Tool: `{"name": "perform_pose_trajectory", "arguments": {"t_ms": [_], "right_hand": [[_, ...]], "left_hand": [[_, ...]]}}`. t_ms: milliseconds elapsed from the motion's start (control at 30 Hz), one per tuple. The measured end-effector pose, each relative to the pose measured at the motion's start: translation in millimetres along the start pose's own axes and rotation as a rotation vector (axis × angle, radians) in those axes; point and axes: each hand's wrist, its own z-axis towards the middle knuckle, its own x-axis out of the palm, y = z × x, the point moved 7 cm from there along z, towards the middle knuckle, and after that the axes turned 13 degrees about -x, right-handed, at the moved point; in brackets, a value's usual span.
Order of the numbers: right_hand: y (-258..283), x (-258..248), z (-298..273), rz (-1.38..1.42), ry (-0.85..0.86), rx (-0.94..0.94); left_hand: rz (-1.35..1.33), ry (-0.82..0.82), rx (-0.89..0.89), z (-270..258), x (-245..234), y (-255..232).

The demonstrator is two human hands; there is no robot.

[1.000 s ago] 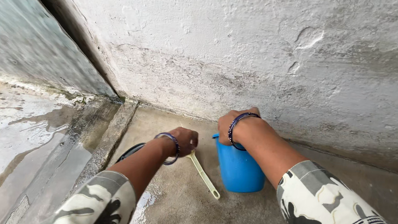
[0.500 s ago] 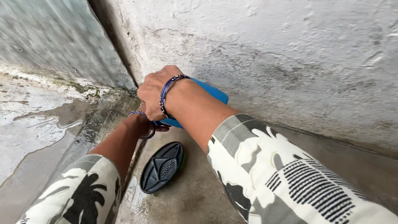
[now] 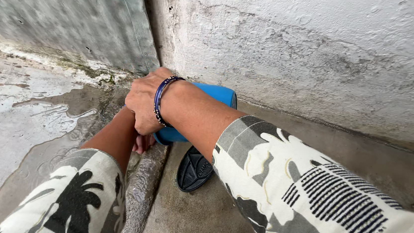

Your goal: The person scrubs the floor and the base of a wall using a handheld scrubber and a small brush. They pour water from a blue mug to rinse the surface and handle a black bucket and various cleaning lids during the process.

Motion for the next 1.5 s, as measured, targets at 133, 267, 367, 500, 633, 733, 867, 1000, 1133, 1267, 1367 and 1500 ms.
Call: {"name": "perform_pose_trajectory", "arguments": {"t_ms": [133, 267, 367, 500, 633, 733, 867, 1000, 1133, 1267, 1367, 1500], "right_hand": [[-13, 7, -32, 0.017, 0.050, 0.110], [-33, 24, -79, 0.038, 0.180, 0.266], [-49, 41, -122, 0.030, 0.384, 0.368], [-57, 62, -186, 0.057, 0.528, 0.496], [-60, 92, -243, 0.091, 0.625, 0.585], [-61, 121, -294, 0.138, 0.599, 0.641], [-55, 171, -385, 0.290, 0.477, 0.802], [-46, 214, -469, 0.318, 0.424, 0.920], [-30, 239, -500, 0.359, 0.385, 0.941], [-21, 241, -479, 0.411, 0.361, 0.903], [-24, 223, -461, 0.395, 0.292, 0.876], [-31, 201, -465, 0.406, 0.235, 0.905]], "left_hand": [[0.024, 0.036, 0.094, -6, 22, -49], [0.045, 0.085, 0.217, -21, 49, -119], [0.049, 0.115, 0.311, -32, 65, -174], [0.084, 0.133, 0.422, -61, 85, -239], [0.142, 0.140, 0.484, -97, 100, -292], [0.205, 0.135, 0.519, -125, 112, -334], [0.345, 0.113, 0.635, -173, 150, -410], [0.640, 0.073, 0.824, -211, 205, -456], [0.671, 0.065, 0.808, -226, 205, -440], [0.915, 0.036, 0.571, -223, 184, -370], [1.065, -0.049, 0.481, -202, 169, -342], [1.212, -0.127, 0.558, -168, 194, -324]]}}
